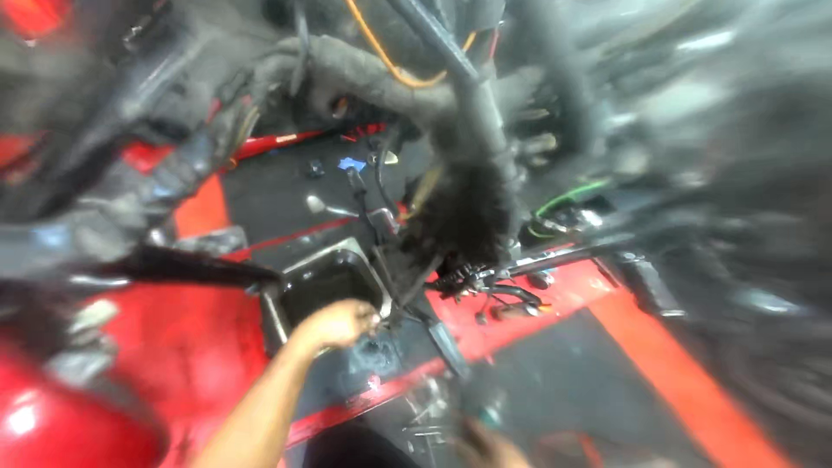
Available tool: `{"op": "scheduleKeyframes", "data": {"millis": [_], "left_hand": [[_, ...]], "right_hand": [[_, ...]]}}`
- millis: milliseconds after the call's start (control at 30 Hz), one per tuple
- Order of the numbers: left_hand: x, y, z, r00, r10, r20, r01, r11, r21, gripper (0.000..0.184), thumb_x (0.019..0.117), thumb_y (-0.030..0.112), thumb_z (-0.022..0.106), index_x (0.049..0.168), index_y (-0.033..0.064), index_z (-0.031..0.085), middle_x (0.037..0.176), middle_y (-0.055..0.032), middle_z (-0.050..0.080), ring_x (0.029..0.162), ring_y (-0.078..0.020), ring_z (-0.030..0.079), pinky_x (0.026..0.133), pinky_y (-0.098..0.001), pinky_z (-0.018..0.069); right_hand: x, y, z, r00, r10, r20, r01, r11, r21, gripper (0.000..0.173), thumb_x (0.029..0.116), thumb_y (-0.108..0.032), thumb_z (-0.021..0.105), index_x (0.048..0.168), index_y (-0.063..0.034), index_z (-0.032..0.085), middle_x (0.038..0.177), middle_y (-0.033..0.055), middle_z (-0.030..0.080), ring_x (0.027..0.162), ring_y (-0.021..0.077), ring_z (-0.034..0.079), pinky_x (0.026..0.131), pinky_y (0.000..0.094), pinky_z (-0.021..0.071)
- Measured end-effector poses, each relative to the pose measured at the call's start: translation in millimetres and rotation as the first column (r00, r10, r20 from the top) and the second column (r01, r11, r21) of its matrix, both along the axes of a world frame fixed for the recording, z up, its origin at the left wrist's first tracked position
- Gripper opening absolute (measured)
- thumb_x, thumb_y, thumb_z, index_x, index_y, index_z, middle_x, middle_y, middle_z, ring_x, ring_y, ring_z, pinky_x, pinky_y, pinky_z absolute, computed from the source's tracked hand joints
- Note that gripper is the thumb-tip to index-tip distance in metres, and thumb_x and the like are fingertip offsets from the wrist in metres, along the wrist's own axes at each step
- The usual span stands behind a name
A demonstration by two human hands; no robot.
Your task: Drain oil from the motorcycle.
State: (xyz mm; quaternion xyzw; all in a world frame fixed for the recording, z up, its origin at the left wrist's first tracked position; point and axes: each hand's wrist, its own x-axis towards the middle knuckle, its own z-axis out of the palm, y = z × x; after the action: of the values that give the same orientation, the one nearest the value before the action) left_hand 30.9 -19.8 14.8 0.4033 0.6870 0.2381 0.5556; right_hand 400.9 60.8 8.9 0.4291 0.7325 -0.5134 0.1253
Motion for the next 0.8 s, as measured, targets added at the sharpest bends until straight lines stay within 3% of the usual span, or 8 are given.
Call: {"op": "scheduleKeyframes", "data": {"millis": [67, 133, 200, 267, 333, 433, 567, 800], "left_hand": [[19.7, -15.2, 5.7, 0.989, -0.051, -0.142, 0.055, 0.998, 0.029, 0.039, 0.1090, 0.038, 0.047, 0.133, 0.0151, 0.065, 0.113, -0.0080, 0.071, 0.101, -0.0204, 0.069, 0.096, -0.0480, 0.0551], [36.8, -30.0, 12.9, 0.959, -0.057, -0.276, 0.074, 0.996, 0.051, 0.041, 0.1090, 0.040, 0.045, 0.131, 0.0138, 0.066, 0.120, -0.0106, 0.071, 0.113, -0.0254, 0.067, 0.103, -0.0539, 0.0519], [51.3, -43.9, 26.8, 0.931, -0.056, -0.361, 0.077, 0.996, 0.045, 0.042, 0.1093, 0.043, 0.042, 0.128, 0.0131, 0.066, 0.115, -0.0116, 0.071, 0.112, -0.0280, 0.068, 0.100, -0.0551, 0.0528], [62.1, -58.2, 40.3, 0.900, -0.047, -0.433, 0.067, 0.997, 0.032, 0.044, 0.1096, 0.045, 0.039, 0.125, 0.0130, 0.065, 0.111, -0.0118, 0.071, 0.109, -0.0294, 0.069, 0.096, -0.0549, 0.0544], [68.8, -74.2, 49.9, 0.869, -0.028, -0.495, 0.049, 0.998, 0.030, 0.045, 0.1097, 0.046, 0.037, 0.124, 0.0133, 0.064, 0.107, -0.0117, 0.071, 0.104, -0.0305, 0.070, 0.091, -0.0549, 0.0564], [79.6, -96.9, 63.0, 0.834, -0.008, -0.551, 0.040, 0.998, 0.045, 0.045, 0.1101, 0.047, 0.035, 0.124, 0.0140, 0.062, 0.099, -0.0107, 0.071, 0.095, -0.0302, 0.072, 0.082, -0.0535, 0.0585], [103.5, -125.7, 77.7, 0.790, 0.058, -0.611, -0.002, 0.996, 0.093, 0.043, 0.1099, 0.046, 0.036, 0.118, 0.0120, 0.061, 0.085, -0.0097, 0.068, 0.082, -0.0300, 0.071, 0.071, -0.0506, 0.0594], [162.8, -143.0, 118.5, 0.715, 0.109, -0.691, -0.189, 0.981, -0.040, 0.044, 0.1095, 0.046, 0.035, 0.121, 0.0120, 0.061, 0.088, -0.0123, 0.069, 0.086, -0.0336, 0.072, 0.073, -0.0533, 0.0593]], "right_hand": [[-62.4, 1.8, 23.4, 0.986, 0.027, -0.165, -0.016, 0.998, 0.069, 0.053, 0.0980, -0.033, 0.069, 0.144, -0.0103, 0.056, 0.111, 0.0019, 0.074, 0.094, 0.0129, 0.072, 0.086, 0.0385, 0.0615], [-114.8, 7.5, 28.7, 0.973, 0.003, -0.231, 0.028, 0.991, 0.127, 0.064, 0.0964, -0.042, 0.068, 0.149, -0.0114, 0.049, 0.119, 0.0012, 0.071, 0.098, 0.0117, 0.071, 0.087, 0.0371, 0.0618], [-148.9, 13.4, 30.0, 0.973, 0.016, -0.231, 0.012, 0.993, 0.121, 0.060, 0.0960, -0.045, 0.068, 0.146, -0.0141, 0.053, 0.116, 0.0033, 0.071, 0.096, 0.0140, 0.071, 0.088, 0.0396, 0.0608], [-163.3, 10.1, 29.8, 0.951, 0.043, -0.307, -0.025, 0.998, 0.063, 0.036, 0.0986, -0.040, 0.066, 0.127, -0.0177, 0.069, 0.097, 0.0007, 0.074, 0.083, 0.0134, 0.071, 0.078, 0.0377, 0.0611], [-162.6, 0.0, 29.8, 0.903, -0.007, -0.429, -0.020, 0.998, -0.058, 0.025, 0.1022, -0.030, 0.062, 0.115, -0.0131, 0.074, 0.089, 0.0030, 0.075, 0.076, 0.0159, 0.071, 0.071, 0.0357, 0.0615], [-152.3, -16.5, 34.2, 0.811, -0.184, -0.555, 0.061, 0.970, -0.234, 0.028, 0.1055, -0.024, 0.056, 0.103, -0.0022, 0.074, 0.090, 0.0120, 0.074, 0.073, 0.0224, 0.071, 0.068, 0.0377, 0.0625], [-139.6, -33.7, 45.2, 0.688, -0.263, -0.677, 0.138, 0.962, -0.234, 0.031, 0.1057, -0.023, 0.053, 0.091, -0.0019, 0.071, 0.079, 0.0119, 0.072, 0.063, 0.0203, 0.068, 0.060, 0.0353, 0.0605], [-123.5, -44.0, 66.3, 0.627, -0.321, -0.710, 0.172, 0.946, -0.275, 0.033, 0.1094, -0.021, 0.046, 0.101, -0.0009, 0.070, 0.083, 0.0137, 0.071, 0.064, 0.0219, 0.067, 0.060, 0.0356, 0.0606]]}}
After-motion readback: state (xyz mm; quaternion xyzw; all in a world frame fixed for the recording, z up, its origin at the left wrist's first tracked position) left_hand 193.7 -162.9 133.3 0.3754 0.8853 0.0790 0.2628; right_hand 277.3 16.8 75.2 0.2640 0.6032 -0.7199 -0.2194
